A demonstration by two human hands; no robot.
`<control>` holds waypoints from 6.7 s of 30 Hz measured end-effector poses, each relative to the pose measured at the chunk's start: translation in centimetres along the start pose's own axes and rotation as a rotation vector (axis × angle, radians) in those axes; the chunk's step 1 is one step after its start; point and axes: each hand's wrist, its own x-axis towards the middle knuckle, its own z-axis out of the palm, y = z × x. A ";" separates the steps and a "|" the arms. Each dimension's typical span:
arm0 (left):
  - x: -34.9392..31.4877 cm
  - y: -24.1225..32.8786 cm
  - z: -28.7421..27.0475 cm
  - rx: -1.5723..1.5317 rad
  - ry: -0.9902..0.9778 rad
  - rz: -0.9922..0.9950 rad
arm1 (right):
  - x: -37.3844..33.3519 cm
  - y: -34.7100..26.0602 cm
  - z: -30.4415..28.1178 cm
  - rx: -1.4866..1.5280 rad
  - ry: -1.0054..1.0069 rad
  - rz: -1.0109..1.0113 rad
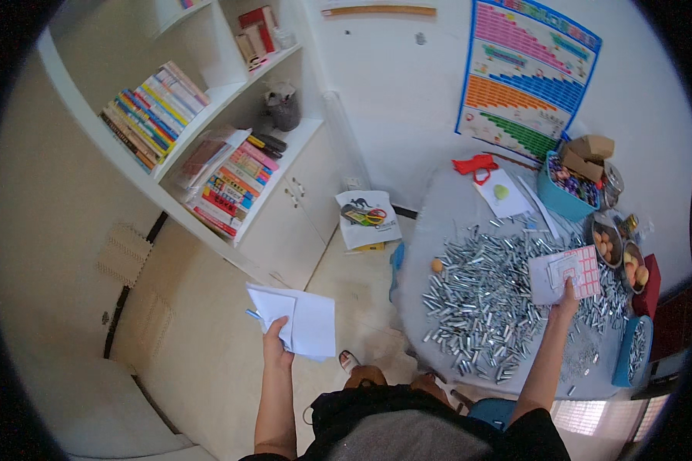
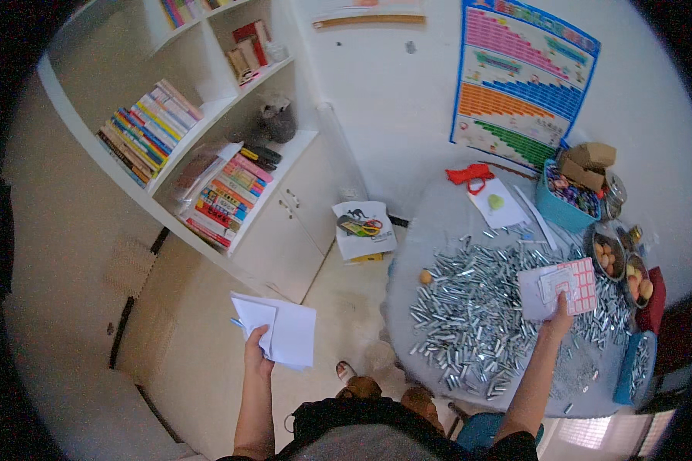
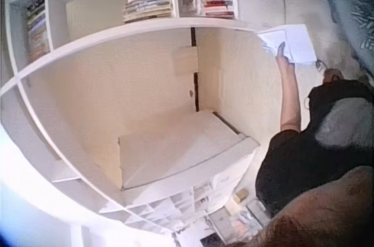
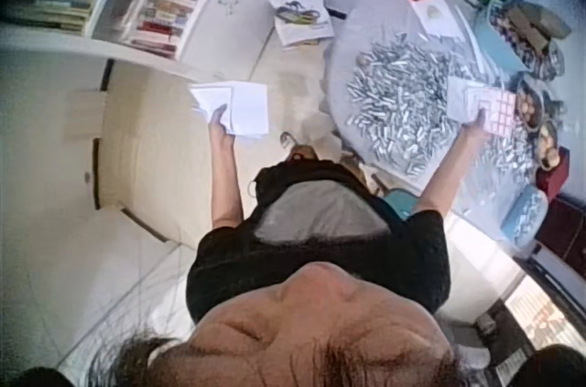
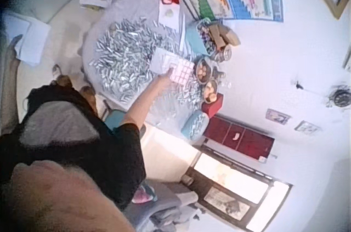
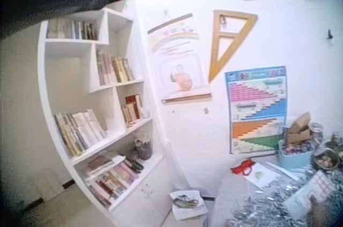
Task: The person organizes various items on a table and a bookshelf. They pick up a yellow container, a calculator, and a pair of sunglasses from the table and place them on the bookshelf. They also handle a piece of paper and a pen, moving them between the table and the shelf.
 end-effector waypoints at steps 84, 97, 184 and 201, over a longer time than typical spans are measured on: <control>22.8 20.2 12.8 0.034 0.248 0.290 | -24.8 28.7 99.4 -0.718 -1.366 -1.370; 22.8 20.0 13.5 0.060 0.217 0.277 | -21.9 31.7 96.7 -0.773 -1.842 -1.036; 55.6 -32.5 -30.0 0.296 0.234 -0.308 | -11.5 104.2 11.0 -1.587 -0.676 -0.273; 59.1 -35.5 -27.6 0.316 0.097 -0.230 | -13.7 99.3 15.1 -1.037 -1.071 0.079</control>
